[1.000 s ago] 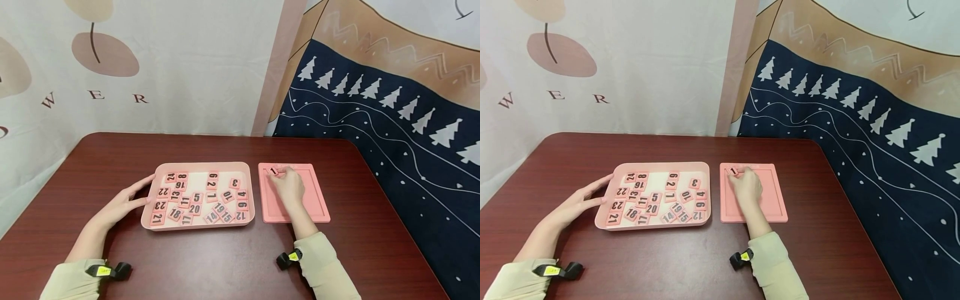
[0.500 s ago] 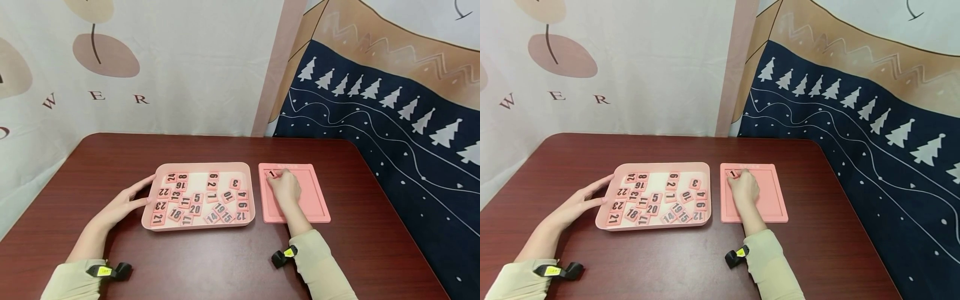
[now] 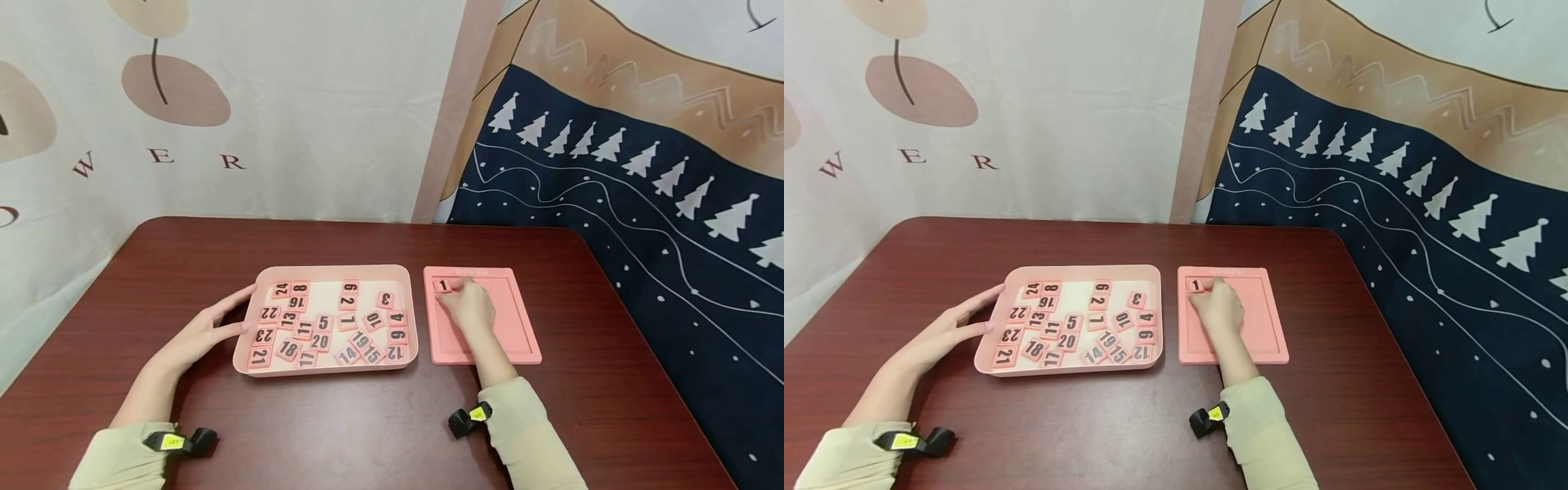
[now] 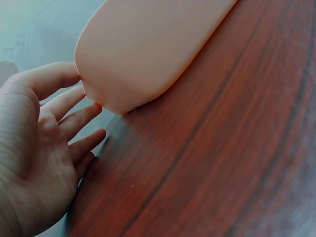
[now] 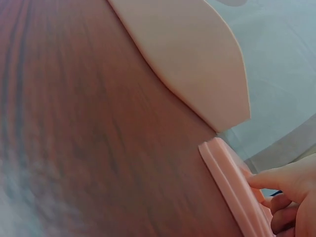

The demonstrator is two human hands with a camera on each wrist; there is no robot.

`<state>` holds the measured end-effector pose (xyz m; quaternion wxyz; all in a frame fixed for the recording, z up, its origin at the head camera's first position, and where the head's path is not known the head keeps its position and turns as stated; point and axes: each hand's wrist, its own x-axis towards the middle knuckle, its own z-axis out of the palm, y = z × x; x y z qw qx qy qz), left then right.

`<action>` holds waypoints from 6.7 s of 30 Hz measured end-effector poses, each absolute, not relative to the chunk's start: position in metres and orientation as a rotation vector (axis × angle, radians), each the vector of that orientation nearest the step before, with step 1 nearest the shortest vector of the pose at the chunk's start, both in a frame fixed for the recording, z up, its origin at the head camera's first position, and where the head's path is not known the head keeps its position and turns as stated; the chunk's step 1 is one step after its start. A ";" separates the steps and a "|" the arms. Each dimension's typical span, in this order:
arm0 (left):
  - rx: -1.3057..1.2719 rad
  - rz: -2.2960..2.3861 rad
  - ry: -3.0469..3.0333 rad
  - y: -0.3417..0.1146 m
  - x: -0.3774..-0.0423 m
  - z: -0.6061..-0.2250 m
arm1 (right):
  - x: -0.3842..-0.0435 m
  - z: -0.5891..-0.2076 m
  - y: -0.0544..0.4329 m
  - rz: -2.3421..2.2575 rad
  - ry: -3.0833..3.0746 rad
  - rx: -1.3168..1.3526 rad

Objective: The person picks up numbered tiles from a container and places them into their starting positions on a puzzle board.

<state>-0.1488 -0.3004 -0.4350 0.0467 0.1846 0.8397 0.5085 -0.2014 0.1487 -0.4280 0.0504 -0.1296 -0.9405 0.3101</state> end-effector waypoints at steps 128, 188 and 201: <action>0.589 1.570 2.552 -0.302 -0.150 -0.438 | -0.191 -0.384 0.120 0.878 -2.838 0.930; 0.568 1.566 2.551 -0.300 -0.150 -0.436 | -0.205 -0.422 0.211 0.627 -3.033 0.453; 0.560 1.563 2.560 -0.302 -0.149 -0.435 | -0.221 -0.419 0.225 0.624 -3.063 0.445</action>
